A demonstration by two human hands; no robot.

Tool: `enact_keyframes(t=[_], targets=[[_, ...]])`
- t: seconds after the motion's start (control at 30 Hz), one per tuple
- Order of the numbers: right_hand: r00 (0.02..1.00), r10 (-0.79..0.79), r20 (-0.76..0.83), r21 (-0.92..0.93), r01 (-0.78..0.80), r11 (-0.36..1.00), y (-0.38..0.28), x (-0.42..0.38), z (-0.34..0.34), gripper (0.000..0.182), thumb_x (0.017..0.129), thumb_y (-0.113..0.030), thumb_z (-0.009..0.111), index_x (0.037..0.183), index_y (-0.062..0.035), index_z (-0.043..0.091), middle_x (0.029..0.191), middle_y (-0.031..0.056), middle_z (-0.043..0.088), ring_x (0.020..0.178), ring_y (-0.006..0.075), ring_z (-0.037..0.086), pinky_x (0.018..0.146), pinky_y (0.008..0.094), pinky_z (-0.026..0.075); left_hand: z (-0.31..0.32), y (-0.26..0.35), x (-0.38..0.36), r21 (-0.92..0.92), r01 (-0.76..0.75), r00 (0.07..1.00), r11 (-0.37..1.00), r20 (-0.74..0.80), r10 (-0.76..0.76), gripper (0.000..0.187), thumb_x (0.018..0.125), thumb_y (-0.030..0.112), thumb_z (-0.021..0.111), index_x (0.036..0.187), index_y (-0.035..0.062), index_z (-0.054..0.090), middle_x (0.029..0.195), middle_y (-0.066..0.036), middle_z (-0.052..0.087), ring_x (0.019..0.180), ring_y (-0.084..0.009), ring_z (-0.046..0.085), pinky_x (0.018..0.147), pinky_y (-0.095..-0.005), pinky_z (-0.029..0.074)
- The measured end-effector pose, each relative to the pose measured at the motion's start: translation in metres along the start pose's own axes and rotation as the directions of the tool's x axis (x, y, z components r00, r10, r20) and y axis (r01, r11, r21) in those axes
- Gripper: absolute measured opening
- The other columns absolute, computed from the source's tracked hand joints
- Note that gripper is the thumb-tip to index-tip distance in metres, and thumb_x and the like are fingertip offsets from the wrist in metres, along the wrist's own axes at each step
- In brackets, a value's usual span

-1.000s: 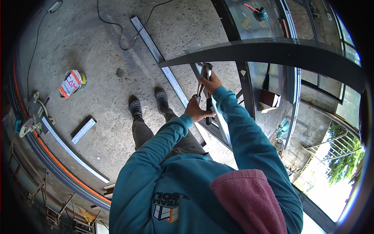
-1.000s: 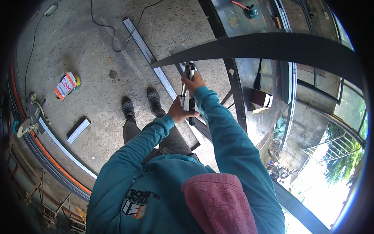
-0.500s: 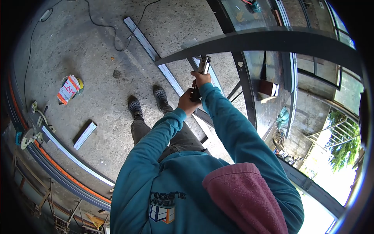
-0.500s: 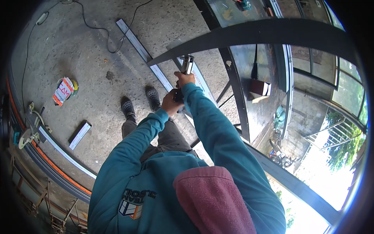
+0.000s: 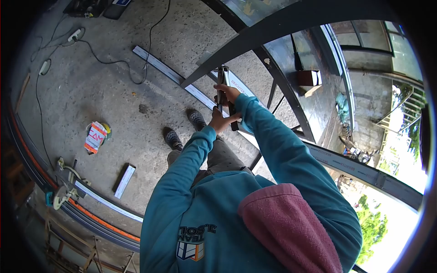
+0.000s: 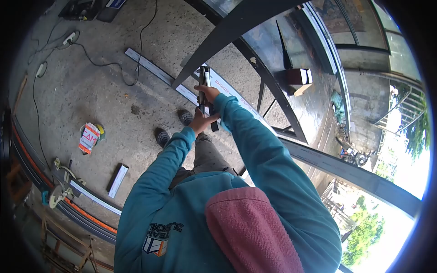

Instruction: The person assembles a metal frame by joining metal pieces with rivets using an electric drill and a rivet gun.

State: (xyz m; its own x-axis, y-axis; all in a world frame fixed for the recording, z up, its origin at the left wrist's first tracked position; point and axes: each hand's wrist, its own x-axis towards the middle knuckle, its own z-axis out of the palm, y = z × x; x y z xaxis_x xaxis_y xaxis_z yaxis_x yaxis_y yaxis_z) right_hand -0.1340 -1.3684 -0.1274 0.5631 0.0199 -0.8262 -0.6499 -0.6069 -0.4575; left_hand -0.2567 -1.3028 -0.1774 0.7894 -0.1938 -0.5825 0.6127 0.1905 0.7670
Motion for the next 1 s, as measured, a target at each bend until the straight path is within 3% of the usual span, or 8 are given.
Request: enact_keyframes(t=[0.07,0.4,0.57,0.67,0.7,0.77,0.8,1.0], targets=[[1.0,0.012,-0.015,0.015,-0.012,1.0,-0.001,-0.006,0.008,0.053,0.066,-0.044,0.072,0.091,0.0004,0.058,0.075,0.0112,0.063,0.059,0.0212,0.06,0.057,0.0331,0.048,-0.016,0.031,-0.015,0.317,0.084,0.996,0.945,-0.014,-0.084,0.118,0.051,0.058,0.078,0.124,-0.0189,0.026,0.124,-0.032,0.043,0.113,-0.0356,0.049,0.097,-0.0326,0.039],[0.831,-0.24,-0.502,0.236,0.398,0.887,-0.013,-0.018,0.021,0.044,0.067,-0.015,0.074,0.098,0.0033,0.049,0.072,0.0139,0.06,0.057,0.021,0.061,0.049,0.034,0.053,-0.034,0.062,-0.021,0.612,-0.218,0.965,0.76,0.02,0.261,0.049,0.061,0.031,0.077,0.095,0.0008,0.06,0.092,-0.018,0.066,0.089,-0.0327,0.063,0.078,-0.0426,0.05],[0.869,-0.462,-0.178,0.528,0.481,0.7,0.031,-0.076,-0.028,0.039,0.07,-0.007,0.066,0.106,-0.0005,0.053,0.074,0.0094,0.058,0.058,0.0182,0.058,0.053,0.0313,0.05,-0.053,0.128,-0.075,0.546,-0.36,0.918,0.756,0.354,0.181,0.048,0.069,0.033,0.078,0.101,0.001,0.06,0.08,-0.004,0.059,0.071,-0.0149,0.058,0.068,-0.0278,0.048],[0.91,-0.412,-0.053,0.505,0.38,0.775,0.112,-0.107,-0.041,0.044,0.071,-0.004,0.06,0.114,-0.0019,0.051,0.081,0.0085,0.058,0.069,0.0182,0.059,0.061,0.0312,0.049,-0.092,0.28,-0.194,0.289,-0.425,0.755,0.858,0.636,0.159,0.03,0.08,0.025,0.067,0.098,0.0029,0.061,0.082,-0.001,0.055,0.07,-0.0073,0.048,0.06,-0.0201,0.037],[0.918,-0.392,-0.066,0.203,0.397,0.895,0.164,-0.089,-0.04,0.046,0.07,-0.004,0.06,0.115,-0.0023,0.05,0.087,0.0106,0.057,0.076,0.0188,0.059,0.064,0.0324,0.048,-0.141,0.294,-0.224,0.272,-0.746,0.587,0.608,0.699,0.408,0.027,0.077,0.028,0.068,0.092,0.0062,0.063,0.075,-0.001,0.056,0.067,-0.0115,0.05,0.059,-0.0201,0.038],[0.98,-0.146,-0.135,-0.337,0.093,0.937,0.219,-0.122,-0.035,0.045,0.073,-0.004,0.058,0.117,-0.0038,0.048,0.084,0.0131,0.06,0.071,0.0209,0.061,0.061,0.0347,0.048,-0.155,0.359,-0.301,-0.208,-0.835,0.098,0.509,0.855,0.509,0.028,0.077,0.029,0.067,0.093,0.0061,0.062,0.076,-0.002,0.056,0.068,-0.0117,0.05,0.059,-0.0205,0.038],[0.937,0.35,-0.02,-0.308,-0.339,0.889,0.236,-0.139,-0.035,0.036,0.076,-0.005,0.055,0.111,0.0002,0.052,0.08,0.0125,0.062,0.064,0.0214,0.061,0.055,0.0361,0.048,-0.158,0.377,-0.331,-0.341,-0.819,-0.039,0.462,0.835,0.548,0.028,0.077,0.029,0.067,0.093,0.006,0.062,0.076,-0.002,0.056,0.068,-0.0118,0.05,0.06,-0.0207,0.038],[0.755,0.617,0.223,-0.611,-0.385,0.692,0.29,-0.201,-0.023,0.014,0.076,-0.009,0.053,0.081,-0.0014,0.064,0.069,0.0075,0.062,0.059,0.0165,0.059,0.055,0.0337,0.048,-0.148,0.409,-0.396,-0.484,-0.826,-0.192,0.29,0.724,0.663,0.032,0.078,0.031,0.066,0.096,0.0054,0.061,0.078,-0.003,0.056,0.07,-0.0125,0.05,0.06,-0.0217,0.038]])
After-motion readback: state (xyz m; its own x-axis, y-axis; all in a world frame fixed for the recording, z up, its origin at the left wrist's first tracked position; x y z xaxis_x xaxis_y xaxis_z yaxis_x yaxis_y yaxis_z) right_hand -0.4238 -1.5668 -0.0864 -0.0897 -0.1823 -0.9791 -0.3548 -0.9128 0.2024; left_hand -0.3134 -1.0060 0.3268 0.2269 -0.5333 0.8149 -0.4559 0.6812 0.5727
